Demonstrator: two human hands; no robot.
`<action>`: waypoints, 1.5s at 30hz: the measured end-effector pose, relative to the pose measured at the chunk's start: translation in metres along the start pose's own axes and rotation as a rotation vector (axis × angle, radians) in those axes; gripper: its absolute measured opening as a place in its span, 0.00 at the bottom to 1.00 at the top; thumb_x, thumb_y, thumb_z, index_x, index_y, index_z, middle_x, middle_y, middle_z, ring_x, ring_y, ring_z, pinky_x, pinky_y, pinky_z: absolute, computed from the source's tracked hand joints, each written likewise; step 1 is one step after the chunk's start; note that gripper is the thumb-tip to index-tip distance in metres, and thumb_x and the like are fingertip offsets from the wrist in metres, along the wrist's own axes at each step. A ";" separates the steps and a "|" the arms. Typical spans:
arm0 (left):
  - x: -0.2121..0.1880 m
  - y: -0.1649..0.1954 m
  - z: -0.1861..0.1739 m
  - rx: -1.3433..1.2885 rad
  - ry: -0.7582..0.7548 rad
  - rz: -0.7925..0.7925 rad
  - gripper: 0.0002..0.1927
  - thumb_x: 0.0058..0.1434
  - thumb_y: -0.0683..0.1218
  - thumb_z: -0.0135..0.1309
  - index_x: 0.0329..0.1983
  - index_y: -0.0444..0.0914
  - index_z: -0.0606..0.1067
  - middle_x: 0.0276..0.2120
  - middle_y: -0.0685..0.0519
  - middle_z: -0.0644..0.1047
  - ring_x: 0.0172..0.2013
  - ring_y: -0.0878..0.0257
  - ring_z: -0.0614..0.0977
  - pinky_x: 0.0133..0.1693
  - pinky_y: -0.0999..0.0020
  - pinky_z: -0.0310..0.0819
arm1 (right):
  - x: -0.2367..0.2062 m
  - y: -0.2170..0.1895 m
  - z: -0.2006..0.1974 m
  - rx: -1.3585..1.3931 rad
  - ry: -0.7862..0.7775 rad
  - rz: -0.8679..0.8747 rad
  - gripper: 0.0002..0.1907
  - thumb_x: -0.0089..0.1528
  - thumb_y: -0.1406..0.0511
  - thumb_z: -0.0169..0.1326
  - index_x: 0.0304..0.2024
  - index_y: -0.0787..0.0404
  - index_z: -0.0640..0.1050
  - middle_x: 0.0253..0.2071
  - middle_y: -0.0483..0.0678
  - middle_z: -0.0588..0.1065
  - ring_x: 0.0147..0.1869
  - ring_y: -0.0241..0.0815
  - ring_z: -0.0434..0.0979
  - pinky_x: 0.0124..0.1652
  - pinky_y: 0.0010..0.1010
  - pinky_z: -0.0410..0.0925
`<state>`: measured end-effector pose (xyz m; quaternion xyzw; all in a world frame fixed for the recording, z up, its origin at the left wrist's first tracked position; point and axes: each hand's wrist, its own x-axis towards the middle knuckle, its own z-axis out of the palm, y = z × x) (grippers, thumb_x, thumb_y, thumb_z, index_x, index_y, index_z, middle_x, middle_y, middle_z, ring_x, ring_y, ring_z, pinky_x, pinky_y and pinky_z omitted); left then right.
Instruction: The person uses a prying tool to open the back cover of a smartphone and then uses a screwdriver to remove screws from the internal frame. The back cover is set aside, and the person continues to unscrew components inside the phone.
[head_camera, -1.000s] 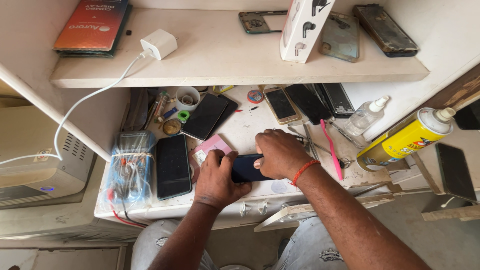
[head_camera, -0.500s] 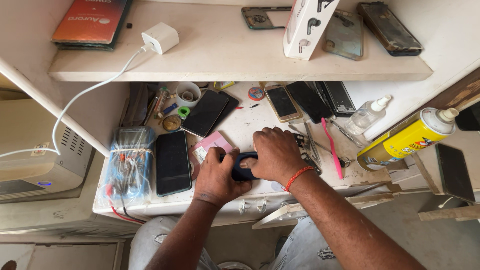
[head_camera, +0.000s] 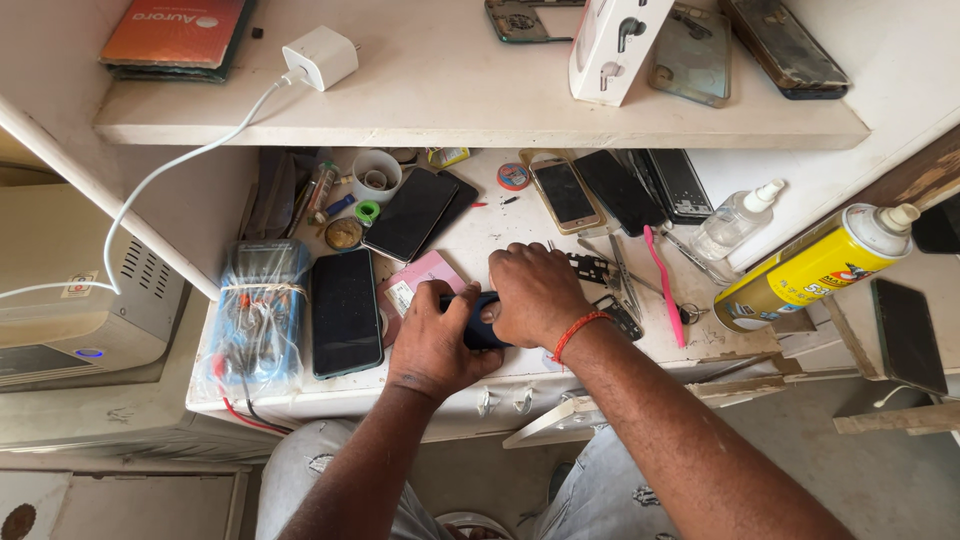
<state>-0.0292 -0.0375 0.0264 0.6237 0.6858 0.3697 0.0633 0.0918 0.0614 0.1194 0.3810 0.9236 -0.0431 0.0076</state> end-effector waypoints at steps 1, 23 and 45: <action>0.000 0.000 0.000 -0.003 -0.007 -0.002 0.45 0.35 0.53 0.72 0.60 0.45 0.72 0.50 0.39 0.68 0.49 0.42 0.76 0.48 0.51 0.77 | 0.001 0.000 -0.001 0.011 -0.029 0.005 0.20 0.51 0.57 0.67 0.38 0.61 0.77 0.43 0.53 0.76 0.53 0.54 0.75 0.53 0.47 0.68; 0.004 0.007 -0.011 -0.074 0.030 -0.127 0.52 0.32 0.52 0.75 0.65 0.54 0.67 0.59 0.38 0.65 0.50 0.44 0.78 0.47 0.52 0.78 | -0.007 0.009 0.024 0.296 0.340 0.055 0.21 0.48 0.57 0.71 0.30 0.61 0.74 0.32 0.52 0.75 0.40 0.53 0.76 0.40 0.44 0.69; 0.006 -0.025 0.025 -1.556 0.136 -0.838 0.14 0.68 0.45 0.52 0.54 0.37 0.79 0.43 0.51 0.82 0.43 0.62 0.84 0.49 0.60 0.82 | -0.012 0.003 0.028 0.191 0.377 0.080 0.18 0.52 0.59 0.69 0.34 0.60 0.73 0.36 0.52 0.73 0.44 0.53 0.74 0.44 0.47 0.67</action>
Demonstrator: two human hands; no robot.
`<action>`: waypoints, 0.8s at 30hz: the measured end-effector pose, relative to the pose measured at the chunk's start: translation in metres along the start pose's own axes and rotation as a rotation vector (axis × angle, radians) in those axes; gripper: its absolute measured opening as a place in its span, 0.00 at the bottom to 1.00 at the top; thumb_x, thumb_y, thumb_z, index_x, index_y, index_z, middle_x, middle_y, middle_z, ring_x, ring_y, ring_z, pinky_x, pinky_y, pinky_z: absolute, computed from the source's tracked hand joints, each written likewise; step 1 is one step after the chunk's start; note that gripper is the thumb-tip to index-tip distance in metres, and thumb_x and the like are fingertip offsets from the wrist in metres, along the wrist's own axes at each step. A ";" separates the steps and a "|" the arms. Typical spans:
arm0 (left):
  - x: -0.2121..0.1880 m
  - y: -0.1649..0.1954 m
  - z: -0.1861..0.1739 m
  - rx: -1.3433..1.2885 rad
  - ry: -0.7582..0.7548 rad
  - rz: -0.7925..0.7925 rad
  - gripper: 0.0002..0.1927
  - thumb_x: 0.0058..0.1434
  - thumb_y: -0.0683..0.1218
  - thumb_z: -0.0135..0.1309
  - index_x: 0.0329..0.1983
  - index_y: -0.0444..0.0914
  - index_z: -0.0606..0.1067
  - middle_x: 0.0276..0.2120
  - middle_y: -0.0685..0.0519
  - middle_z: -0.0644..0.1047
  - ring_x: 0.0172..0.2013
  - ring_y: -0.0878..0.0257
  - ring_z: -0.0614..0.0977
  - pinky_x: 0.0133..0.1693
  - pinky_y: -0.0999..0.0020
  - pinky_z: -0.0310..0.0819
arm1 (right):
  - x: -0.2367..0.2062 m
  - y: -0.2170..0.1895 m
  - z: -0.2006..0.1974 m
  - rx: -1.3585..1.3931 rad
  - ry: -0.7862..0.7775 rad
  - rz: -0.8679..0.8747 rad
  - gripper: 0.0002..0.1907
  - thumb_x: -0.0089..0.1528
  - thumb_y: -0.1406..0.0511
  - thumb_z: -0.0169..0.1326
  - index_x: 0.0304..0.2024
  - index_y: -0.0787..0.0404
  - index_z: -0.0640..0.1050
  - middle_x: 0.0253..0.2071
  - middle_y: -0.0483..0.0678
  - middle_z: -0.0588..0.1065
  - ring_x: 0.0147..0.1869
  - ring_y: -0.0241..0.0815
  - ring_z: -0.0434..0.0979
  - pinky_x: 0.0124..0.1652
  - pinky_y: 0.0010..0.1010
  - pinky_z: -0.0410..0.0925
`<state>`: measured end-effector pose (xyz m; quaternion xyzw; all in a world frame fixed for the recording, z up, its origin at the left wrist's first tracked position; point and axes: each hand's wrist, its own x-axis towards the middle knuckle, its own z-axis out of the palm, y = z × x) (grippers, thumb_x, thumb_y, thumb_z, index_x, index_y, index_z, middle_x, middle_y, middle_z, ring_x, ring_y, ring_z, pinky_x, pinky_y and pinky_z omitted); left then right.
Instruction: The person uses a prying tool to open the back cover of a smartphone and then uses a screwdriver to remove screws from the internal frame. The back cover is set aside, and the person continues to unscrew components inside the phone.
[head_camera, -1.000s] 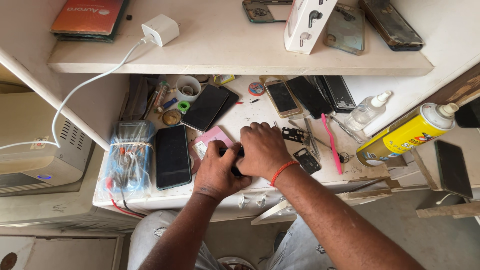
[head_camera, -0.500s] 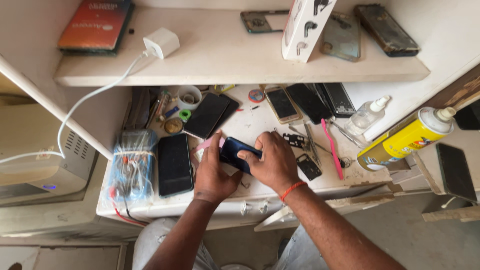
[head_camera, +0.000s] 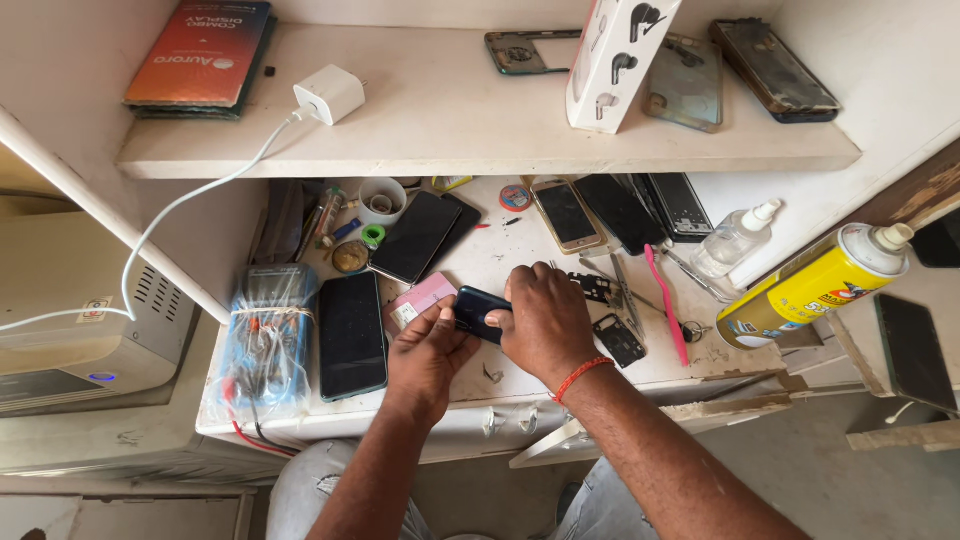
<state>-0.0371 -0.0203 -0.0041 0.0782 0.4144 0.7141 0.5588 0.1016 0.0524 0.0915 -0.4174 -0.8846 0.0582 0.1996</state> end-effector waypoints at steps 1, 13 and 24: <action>-0.001 -0.001 0.002 0.022 -0.006 0.022 0.14 0.68 0.45 0.53 0.54 0.37 0.79 0.43 0.50 0.82 0.42 0.62 0.83 0.48 0.61 0.82 | -0.001 -0.003 -0.002 -0.025 -0.007 0.021 0.18 0.52 0.60 0.69 0.35 0.60 0.74 0.38 0.52 0.73 0.46 0.53 0.74 0.45 0.48 0.67; 0.004 -0.015 0.006 0.087 0.069 0.157 0.11 0.65 0.42 0.56 0.49 0.34 0.78 0.42 0.50 0.82 0.41 0.63 0.84 0.43 0.65 0.84 | 0.019 -0.007 -0.004 -0.020 -0.180 0.061 0.15 0.53 0.65 0.65 0.38 0.60 0.75 0.43 0.54 0.74 0.51 0.54 0.74 0.51 0.45 0.68; 0.003 -0.017 0.011 0.182 0.091 0.198 0.12 0.64 0.42 0.57 0.49 0.34 0.78 0.43 0.50 0.82 0.41 0.65 0.83 0.42 0.67 0.85 | 0.032 -0.016 -0.005 -0.014 -0.248 0.156 0.19 0.49 0.60 0.67 0.39 0.58 0.77 0.43 0.52 0.75 0.52 0.53 0.76 0.50 0.47 0.71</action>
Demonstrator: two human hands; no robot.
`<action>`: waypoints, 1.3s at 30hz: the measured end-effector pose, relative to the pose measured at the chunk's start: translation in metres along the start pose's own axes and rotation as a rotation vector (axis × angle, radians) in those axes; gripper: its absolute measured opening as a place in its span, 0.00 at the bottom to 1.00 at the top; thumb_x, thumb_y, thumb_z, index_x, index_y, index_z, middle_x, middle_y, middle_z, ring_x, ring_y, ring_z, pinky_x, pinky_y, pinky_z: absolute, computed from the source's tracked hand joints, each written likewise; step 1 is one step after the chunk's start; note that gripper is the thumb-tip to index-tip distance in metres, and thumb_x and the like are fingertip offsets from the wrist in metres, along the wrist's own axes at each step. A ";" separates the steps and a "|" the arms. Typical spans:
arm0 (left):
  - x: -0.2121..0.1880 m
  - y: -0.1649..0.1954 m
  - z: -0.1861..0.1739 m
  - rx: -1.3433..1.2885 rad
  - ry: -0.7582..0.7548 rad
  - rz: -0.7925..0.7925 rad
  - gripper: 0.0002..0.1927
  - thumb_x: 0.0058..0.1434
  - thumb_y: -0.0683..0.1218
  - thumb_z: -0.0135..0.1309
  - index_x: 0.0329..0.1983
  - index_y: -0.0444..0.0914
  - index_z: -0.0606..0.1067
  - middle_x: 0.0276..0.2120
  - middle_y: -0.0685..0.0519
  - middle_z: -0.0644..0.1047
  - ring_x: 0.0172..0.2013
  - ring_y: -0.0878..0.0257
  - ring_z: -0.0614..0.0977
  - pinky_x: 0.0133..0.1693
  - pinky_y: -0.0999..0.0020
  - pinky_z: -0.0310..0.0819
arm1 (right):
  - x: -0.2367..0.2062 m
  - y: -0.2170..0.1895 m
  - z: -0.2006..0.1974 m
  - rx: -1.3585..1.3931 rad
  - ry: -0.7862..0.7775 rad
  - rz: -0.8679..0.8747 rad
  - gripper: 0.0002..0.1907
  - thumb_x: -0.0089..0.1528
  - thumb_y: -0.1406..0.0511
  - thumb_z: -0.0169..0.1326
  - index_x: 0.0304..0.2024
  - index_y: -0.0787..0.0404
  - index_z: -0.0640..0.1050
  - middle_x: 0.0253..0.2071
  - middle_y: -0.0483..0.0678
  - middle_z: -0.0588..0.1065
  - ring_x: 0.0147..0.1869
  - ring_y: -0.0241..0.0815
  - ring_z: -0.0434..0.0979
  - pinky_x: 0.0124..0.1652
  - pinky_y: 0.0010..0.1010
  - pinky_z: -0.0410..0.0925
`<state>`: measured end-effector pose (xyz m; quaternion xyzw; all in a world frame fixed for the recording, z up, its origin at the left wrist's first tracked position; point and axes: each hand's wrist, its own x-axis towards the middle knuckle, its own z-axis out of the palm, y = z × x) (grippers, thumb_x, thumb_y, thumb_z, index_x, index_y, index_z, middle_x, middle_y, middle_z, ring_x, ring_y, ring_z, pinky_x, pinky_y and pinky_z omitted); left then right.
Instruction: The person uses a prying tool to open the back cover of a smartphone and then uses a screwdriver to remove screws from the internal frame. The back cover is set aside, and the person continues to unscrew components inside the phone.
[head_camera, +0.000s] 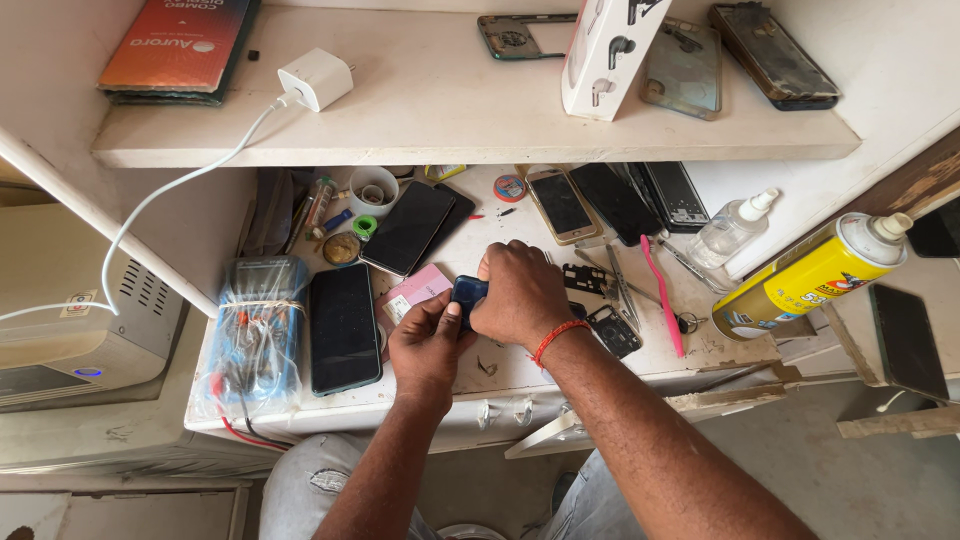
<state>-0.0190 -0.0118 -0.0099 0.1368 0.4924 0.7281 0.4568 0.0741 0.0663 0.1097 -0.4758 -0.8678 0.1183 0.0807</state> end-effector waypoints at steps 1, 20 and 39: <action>0.000 0.000 0.000 -0.006 -0.003 0.000 0.11 0.64 0.41 0.57 0.49 0.33 0.78 0.43 0.50 0.82 0.41 0.65 0.83 0.42 0.67 0.85 | -0.001 -0.002 -0.002 0.020 0.003 0.014 0.19 0.49 0.59 0.67 0.39 0.58 0.77 0.43 0.51 0.75 0.52 0.53 0.76 0.50 0.47 0.71; -0.002 0.006 0.003 -0.011 -0.009 0.009 0.10 0.66 0.41 0.57 0.47 0.30 0.77 0.43 0.48 0.81 0.42 0.64 0.83 0.45 0.66 0.84 | 0.000 -0.027 0.011 -0.161 0.086 0.032 0.28 0.52 0.53 0.69 0.45 0.63 0.75 0.47 0.53 0.73 0.56 0.52 0.72 0.50 0.49 0.68; -0.001 0.005 0.001 0.096 -0.026 -0.033 0.11 0.65 0.43 0.57 0.47 0.32 0.77 0.41 0.49 0.82 0.39 0.65 0.84 0.39 0.67 0.85 | 0.014 -0.022 0.001 -0.147 -0.117 0.038 0.29 0.52 0.54 0.70 0.48 0.63 0.74 0.52 0.55 0.73 0.60 0.53 0.72 0.55 0.48 0.69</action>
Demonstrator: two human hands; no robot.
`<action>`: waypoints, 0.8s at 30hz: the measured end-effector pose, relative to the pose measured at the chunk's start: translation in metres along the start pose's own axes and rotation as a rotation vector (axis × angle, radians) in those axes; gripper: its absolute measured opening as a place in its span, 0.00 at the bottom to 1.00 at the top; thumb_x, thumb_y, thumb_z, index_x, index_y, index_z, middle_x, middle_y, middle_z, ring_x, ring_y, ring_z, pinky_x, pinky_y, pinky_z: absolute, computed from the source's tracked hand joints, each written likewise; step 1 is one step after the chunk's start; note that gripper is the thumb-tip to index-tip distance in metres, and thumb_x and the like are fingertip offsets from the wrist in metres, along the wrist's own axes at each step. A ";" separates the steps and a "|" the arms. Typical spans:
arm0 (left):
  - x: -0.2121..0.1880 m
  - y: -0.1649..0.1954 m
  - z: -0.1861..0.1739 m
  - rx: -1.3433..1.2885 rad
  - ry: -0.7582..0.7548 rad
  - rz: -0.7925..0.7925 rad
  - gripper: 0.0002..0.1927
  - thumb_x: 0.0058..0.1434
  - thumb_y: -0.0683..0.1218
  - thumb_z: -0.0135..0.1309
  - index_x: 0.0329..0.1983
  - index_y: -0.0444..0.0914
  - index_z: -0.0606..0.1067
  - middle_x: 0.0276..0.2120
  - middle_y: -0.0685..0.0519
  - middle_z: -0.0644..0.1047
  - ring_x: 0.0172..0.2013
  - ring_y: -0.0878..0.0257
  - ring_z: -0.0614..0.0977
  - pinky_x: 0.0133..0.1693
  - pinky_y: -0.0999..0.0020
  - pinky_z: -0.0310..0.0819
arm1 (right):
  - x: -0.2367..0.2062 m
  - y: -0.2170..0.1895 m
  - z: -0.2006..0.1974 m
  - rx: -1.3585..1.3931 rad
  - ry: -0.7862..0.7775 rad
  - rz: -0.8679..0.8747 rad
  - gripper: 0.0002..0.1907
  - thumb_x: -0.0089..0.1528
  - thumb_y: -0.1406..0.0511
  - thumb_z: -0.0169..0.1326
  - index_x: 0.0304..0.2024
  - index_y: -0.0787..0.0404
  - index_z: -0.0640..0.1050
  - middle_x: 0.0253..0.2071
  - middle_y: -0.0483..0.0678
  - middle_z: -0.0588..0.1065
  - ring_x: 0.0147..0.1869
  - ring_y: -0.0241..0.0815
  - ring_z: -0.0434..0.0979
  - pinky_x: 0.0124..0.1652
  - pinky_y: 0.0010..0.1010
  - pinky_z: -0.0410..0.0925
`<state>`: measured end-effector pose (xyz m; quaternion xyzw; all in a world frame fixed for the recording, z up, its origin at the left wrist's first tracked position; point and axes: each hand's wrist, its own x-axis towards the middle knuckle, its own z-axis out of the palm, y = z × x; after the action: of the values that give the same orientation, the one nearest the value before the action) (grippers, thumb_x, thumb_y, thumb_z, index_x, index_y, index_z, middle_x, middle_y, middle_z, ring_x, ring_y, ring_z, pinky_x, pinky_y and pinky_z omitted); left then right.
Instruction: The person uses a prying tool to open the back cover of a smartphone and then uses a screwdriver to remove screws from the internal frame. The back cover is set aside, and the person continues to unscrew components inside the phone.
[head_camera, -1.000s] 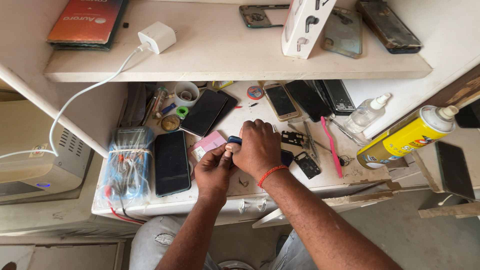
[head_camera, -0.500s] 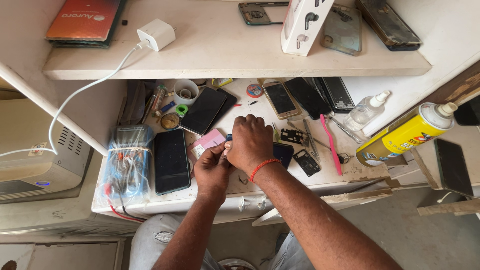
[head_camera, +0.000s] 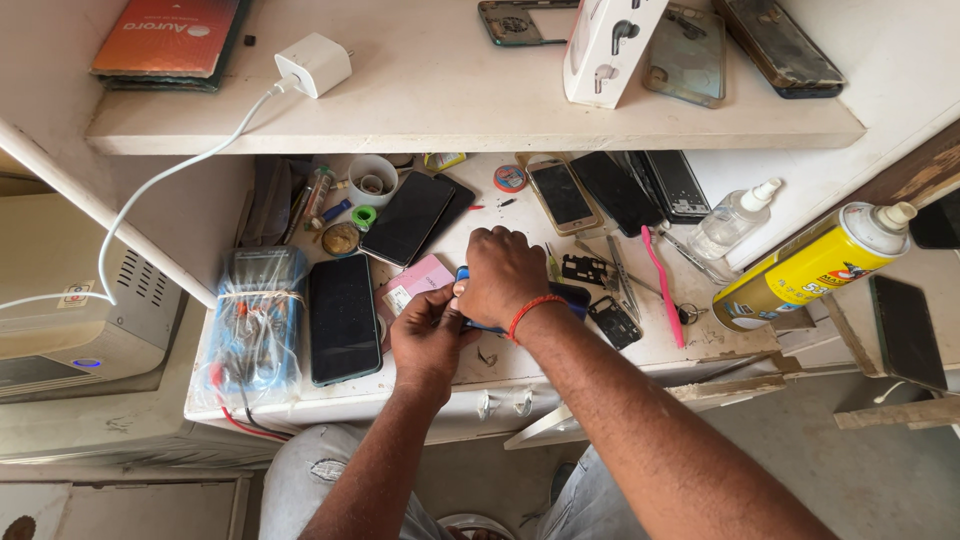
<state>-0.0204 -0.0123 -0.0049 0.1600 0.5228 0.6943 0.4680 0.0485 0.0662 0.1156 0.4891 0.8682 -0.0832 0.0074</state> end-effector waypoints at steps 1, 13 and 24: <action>0.000 0.000 0.001 0.004 -0.008 0.006 0.10 0.65 0.43 0.57 0.47 0.33 0.77 0.41 0.50 0.81 0.39 0.65 0.84 0.39 0.68 0.85 | 0.001 0.001 -0.001 0.007 -0.035 0.000 0.29 0.52 0.54 0.70 0.48 0.63 0.74 0.52 0.55 0.73 0.60 0.53 0.73 0.55 0.48 0.69; 0.003 -0.004 -0.002 0.050 -0.052 0.007 0.09 0.66 0.42 0.55 0.47 0.33 0.77 0.41 0.51 0.80 0.40 0.66 0.83 0.39 0.68 0.86 | 0.012 0.020 0.004 0.081 -0.068 -0.146 0.24 0.53 0.58 0.67 0.46 0.60 0.74 0.50 0.54 0.74 0.58 0.55 0.74 0.55 0.45 0.69; 0.006 -0.012 -0.003 0.039 -0.042 0.021 0.10 0.66 0.41 0.56 0.48 0.33 0.77 0.41 0.50 0.79 0.39 0.65 0.82 0.38 0.67 0.86 | 0.036 0.032 -0.005 0.011 -0.262 -0.427 0.22 0.55 0.61 0.67 0.45 0.64 0.72 0.47 0.56 0.76 0.54 0.55 0.77 0.51 0.44 0.71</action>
<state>-0.0195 -0.0089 -0.0180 0.1893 0.5247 0.6853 0.4682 0.0577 0.1135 0.1124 0.2796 0.9430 -0.1504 0.0997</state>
